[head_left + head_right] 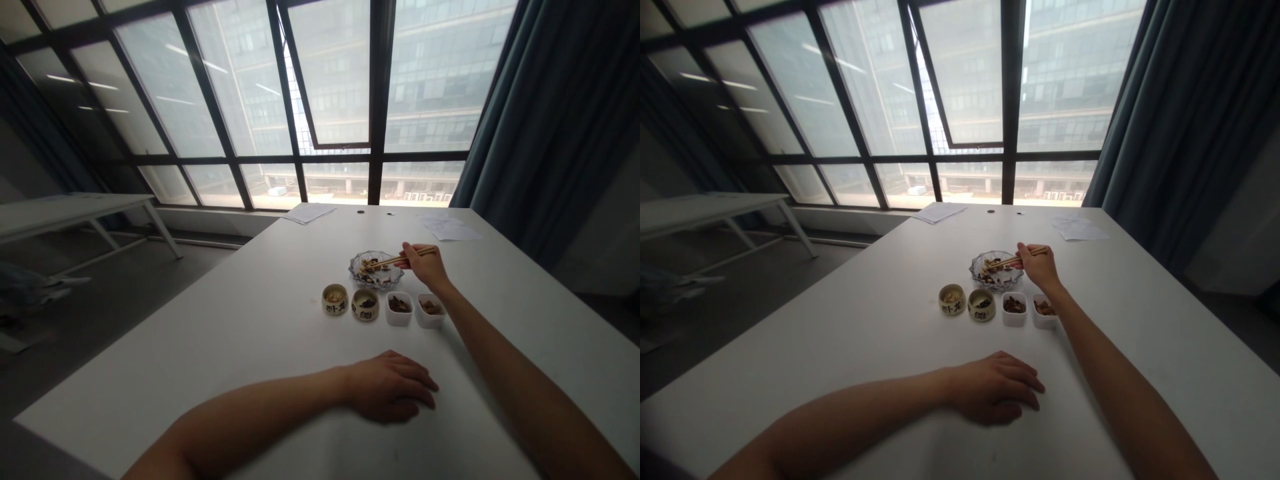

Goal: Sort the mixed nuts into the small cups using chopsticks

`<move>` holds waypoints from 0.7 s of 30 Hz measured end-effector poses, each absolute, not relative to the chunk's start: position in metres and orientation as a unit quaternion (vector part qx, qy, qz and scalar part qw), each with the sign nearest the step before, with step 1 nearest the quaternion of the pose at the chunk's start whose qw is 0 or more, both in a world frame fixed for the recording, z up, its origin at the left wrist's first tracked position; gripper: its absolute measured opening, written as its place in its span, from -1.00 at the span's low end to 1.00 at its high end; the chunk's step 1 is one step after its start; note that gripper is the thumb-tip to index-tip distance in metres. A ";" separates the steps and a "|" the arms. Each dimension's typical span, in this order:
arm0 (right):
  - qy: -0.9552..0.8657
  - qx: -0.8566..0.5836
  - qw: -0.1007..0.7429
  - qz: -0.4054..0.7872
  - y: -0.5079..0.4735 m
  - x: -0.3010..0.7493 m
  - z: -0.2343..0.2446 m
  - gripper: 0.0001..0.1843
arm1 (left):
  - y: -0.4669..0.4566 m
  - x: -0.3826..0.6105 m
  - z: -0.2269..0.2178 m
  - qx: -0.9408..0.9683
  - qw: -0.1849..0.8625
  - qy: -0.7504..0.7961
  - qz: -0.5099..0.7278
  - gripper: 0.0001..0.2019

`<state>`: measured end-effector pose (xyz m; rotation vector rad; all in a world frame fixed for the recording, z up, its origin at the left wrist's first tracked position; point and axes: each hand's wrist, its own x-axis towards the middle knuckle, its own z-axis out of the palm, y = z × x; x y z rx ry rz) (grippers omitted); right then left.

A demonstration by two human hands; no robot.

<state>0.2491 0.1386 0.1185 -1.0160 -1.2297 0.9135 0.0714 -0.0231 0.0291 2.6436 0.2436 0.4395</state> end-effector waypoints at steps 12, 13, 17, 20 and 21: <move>-0.582 -0.360 0.554 0.474 0.074 0.220 0.166 -0.45 | -0.024 0.072 0.032 0.956 0.232 0.090 0.156 -0.65; -0.589 -0.355 0.543 0.482 0.073 0.218 0.165 -0.44 | -0.024 0.072 0.032 0.956 0.232 0.090 0.155 -0.66; -0.592 -0.347 0.525 0.503 0.076 0.216 0.158 -0.40 | -0.024 0.072 0.033 0.956 0.235 0.090 0.153 -0.66; -0.587 -0.353 0.531 0.498 0.080 0.218 0.157 -0.37 | -0.023 0.072 0.032 0.955 0.239 0.092 0.149 -0.66; -0.586 -0.354 0.538 0.492 0.082 0.220 0.158 -0.37 | -0.023 0.072 0.032 0.955 0.240 0.094 0.148 -0.65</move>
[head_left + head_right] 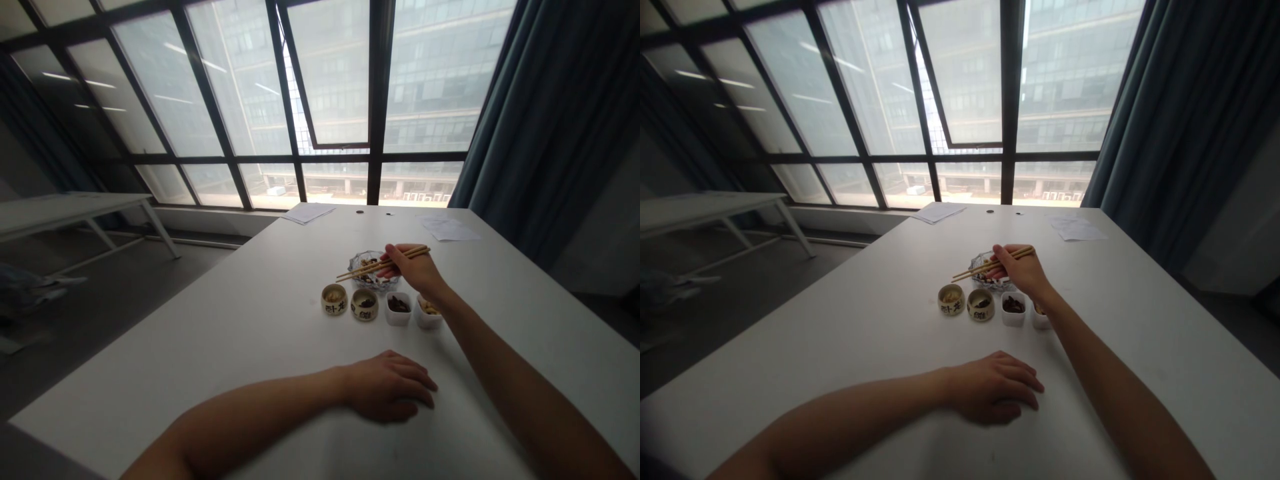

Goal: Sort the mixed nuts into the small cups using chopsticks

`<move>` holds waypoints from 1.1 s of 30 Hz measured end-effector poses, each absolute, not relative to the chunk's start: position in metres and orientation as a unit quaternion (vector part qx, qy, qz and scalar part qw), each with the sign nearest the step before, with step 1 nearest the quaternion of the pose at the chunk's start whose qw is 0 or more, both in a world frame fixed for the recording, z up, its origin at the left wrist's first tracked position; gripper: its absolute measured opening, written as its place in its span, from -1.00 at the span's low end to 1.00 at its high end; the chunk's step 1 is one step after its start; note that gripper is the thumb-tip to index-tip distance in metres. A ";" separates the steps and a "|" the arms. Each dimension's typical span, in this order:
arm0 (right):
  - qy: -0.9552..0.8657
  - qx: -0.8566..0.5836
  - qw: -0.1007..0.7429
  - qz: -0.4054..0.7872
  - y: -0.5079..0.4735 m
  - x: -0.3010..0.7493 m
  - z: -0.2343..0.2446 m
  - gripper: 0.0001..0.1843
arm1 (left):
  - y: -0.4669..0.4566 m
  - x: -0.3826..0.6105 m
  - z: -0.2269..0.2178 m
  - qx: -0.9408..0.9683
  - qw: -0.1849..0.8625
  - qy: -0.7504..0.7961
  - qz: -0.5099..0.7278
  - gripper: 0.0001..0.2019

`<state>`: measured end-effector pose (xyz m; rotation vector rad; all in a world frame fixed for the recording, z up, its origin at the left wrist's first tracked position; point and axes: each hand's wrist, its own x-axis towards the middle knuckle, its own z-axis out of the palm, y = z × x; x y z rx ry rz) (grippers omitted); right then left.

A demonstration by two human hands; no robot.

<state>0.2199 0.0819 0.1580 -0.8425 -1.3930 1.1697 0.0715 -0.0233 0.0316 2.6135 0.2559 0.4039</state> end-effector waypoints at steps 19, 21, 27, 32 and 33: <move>-0.585 -0.451 0.548 0.392 0.147 0.253 0.105 -0.56 | -0.023 0.071 0.029 0.955 0.238 0.090 0.153 -0.65; -0.584 -0.448 0.549 0.397 0.146 0.251 0.104 -0.57 | -0.023 0.071 0.029 0.955 0.237 0.091 0.153 -0.65; -0.577 -0.442 0.547 0.416 0.140 0.245 0.105 -0.61 | -0.023 0.071 0.030 0.955 0.237 0.090 0.151 -0.65; -0.581 -0.444 0.549 0.406 0.140 0.244 0.102 -0.62 | -0.023 0.072 0.030 0.955 0.238 0.090 0.153 -0.66; -0.580 -0.447 0.549 0.402 0.140 0.244 0.102 -0.63 | -0.023 0.072 0.030 0.954 0.241 0.091 0.153 -0.66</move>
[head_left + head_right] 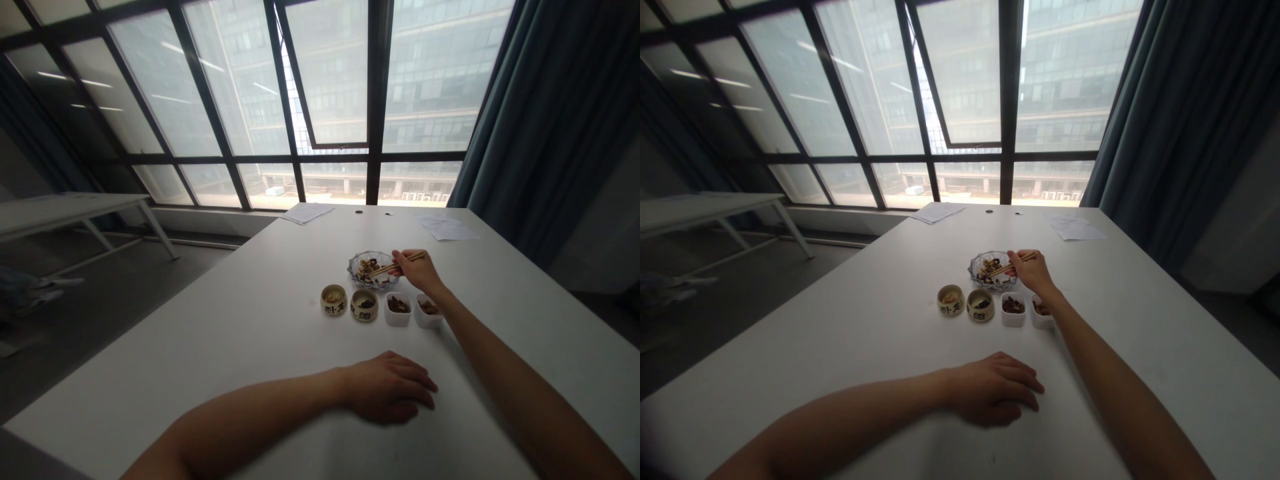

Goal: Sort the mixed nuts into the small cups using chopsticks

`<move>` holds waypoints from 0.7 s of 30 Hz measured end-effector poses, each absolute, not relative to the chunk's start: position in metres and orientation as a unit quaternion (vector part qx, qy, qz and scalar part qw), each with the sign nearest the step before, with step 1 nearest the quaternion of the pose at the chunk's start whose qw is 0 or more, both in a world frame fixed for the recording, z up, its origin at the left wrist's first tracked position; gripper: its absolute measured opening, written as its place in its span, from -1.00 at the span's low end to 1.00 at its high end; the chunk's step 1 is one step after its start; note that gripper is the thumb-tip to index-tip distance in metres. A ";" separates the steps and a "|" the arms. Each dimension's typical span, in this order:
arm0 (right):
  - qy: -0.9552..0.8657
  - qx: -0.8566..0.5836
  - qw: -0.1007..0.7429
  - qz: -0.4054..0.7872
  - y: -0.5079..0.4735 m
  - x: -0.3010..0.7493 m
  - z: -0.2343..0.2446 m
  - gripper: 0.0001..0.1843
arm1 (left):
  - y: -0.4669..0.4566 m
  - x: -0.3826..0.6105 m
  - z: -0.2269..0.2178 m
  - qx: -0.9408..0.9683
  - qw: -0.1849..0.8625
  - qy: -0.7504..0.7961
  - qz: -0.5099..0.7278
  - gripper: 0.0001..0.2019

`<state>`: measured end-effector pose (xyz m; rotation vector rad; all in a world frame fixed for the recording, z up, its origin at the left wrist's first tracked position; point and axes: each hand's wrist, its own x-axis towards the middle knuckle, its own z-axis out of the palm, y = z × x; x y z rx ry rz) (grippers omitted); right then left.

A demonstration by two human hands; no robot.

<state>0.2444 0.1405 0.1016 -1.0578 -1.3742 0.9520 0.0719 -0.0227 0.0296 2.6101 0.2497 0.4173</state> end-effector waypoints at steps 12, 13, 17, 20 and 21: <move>-0.589 -0.445 0.554 0.385 0.153 0.258 0.101 -0.56 | -0.022 0.072 0.030 0.954 0.246 0.091 0.148 -0.66; -0.591 -0.446 0.553 0.383 0.154 0.260 0.100 -0.54 | -0.022 0.072 0.030 0.953 0.247 0.092 0.147 -0.66; -0.595 -0.444 0.548 0.385 0.154 0.259 0.097 -0.53 | -0.022 0.072 0.029 0.952 0.250 0.093 0.152 -0.65; -0.588 -0.448 0.553 0.384 0.150 0.254 0.097 -0.55 | -0.022 0.072 0.028 0.951 0.250 0.086 0.157 -0.66; -0.582 -0.452 0.557 0.382 0.149 0.253 0.097 -0.56 | -0.022 0.072 0.028 0.952 0.250 0.085 0.158 -0.66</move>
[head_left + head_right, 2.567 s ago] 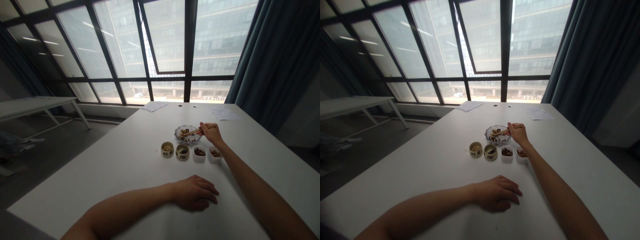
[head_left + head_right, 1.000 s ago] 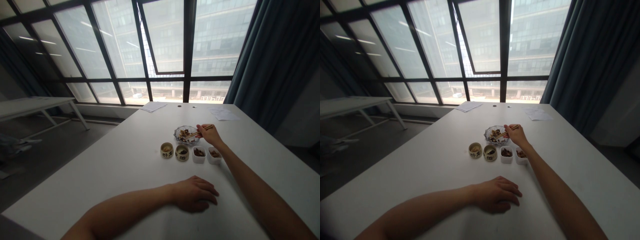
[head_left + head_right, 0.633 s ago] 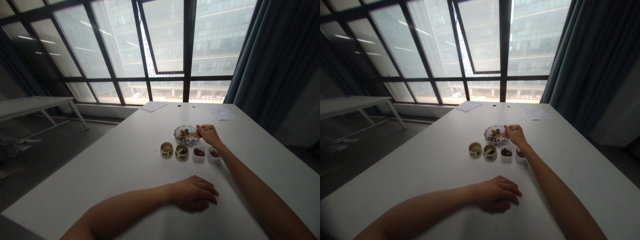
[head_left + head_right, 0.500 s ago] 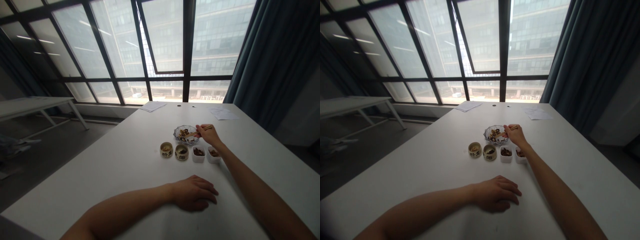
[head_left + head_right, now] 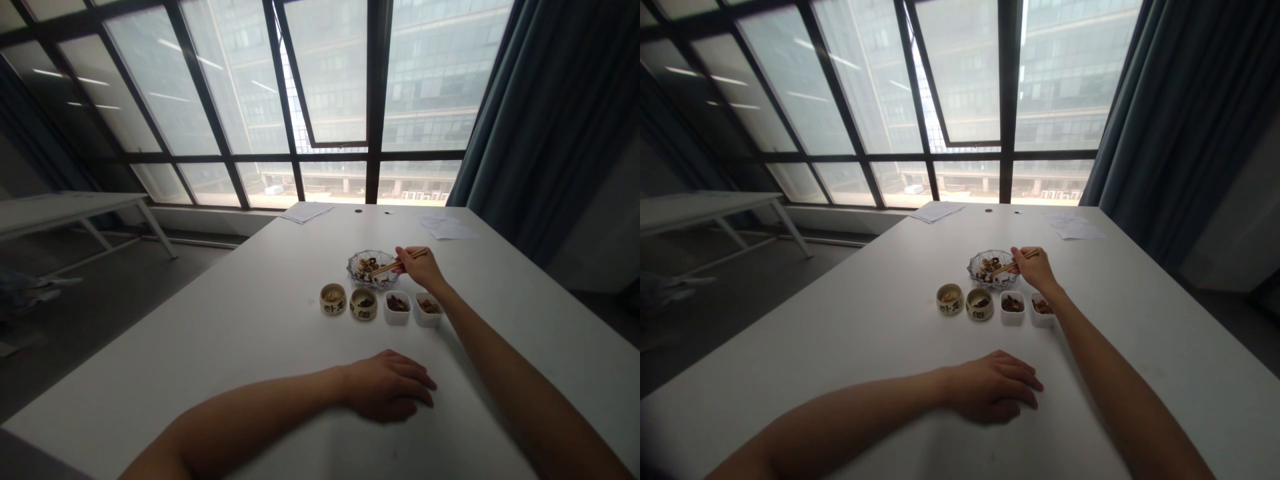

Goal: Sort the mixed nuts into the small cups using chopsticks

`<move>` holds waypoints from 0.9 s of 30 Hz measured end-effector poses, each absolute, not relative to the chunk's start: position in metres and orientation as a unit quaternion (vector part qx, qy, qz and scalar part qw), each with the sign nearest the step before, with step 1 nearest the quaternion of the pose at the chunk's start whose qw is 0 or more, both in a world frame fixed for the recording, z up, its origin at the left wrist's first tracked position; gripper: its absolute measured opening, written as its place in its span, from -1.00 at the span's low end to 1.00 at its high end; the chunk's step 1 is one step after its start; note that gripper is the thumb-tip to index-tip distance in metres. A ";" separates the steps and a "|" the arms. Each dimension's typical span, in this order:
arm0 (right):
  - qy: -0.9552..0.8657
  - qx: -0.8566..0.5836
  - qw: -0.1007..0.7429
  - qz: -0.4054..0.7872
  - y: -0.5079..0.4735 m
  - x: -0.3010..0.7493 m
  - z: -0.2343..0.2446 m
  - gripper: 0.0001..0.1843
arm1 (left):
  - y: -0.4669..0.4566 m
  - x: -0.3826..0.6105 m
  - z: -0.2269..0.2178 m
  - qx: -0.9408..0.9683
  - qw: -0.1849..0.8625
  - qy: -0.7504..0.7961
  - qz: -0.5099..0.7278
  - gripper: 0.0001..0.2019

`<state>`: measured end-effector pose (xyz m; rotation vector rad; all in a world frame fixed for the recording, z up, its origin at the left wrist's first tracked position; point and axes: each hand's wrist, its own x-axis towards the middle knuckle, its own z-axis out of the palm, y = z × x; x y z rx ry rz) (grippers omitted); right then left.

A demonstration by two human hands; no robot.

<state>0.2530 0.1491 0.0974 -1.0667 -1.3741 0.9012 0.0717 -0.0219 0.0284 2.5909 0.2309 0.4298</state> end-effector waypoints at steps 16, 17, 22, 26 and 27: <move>-0.548 -0.450 0.523 0.472 0.100 0.274 0.179 -0.58 | -0.022 0.072 0.030 0.956 0.234 0.086 0.154 -0.65; -0.558 -0.452 0.503 0.481 0.097 0.274 0.181 -0.57 | -0.022 0.072 0.030 0.956 0.236 0.085 0.154 -0.65; -0.608 -0.457 0.429 0.488 0.089 0.272 0.182 -0.57 | -0.023 0.071 0.031 0.957 0.231 0.087 0.152 -0.65; -0.621 -0.477 0.400 0.477 0.089 0.276 0.185 -0.60 | -0.023 0.071 0.030 0.957 0.229 0.092 0.151 -0.65; -0.621 -0.481 0.397 0.474 0.089 0.278 0.186 -0.61 | -0.023 0.071 0.030 0.957 0.229 0.093 0.151 -0.65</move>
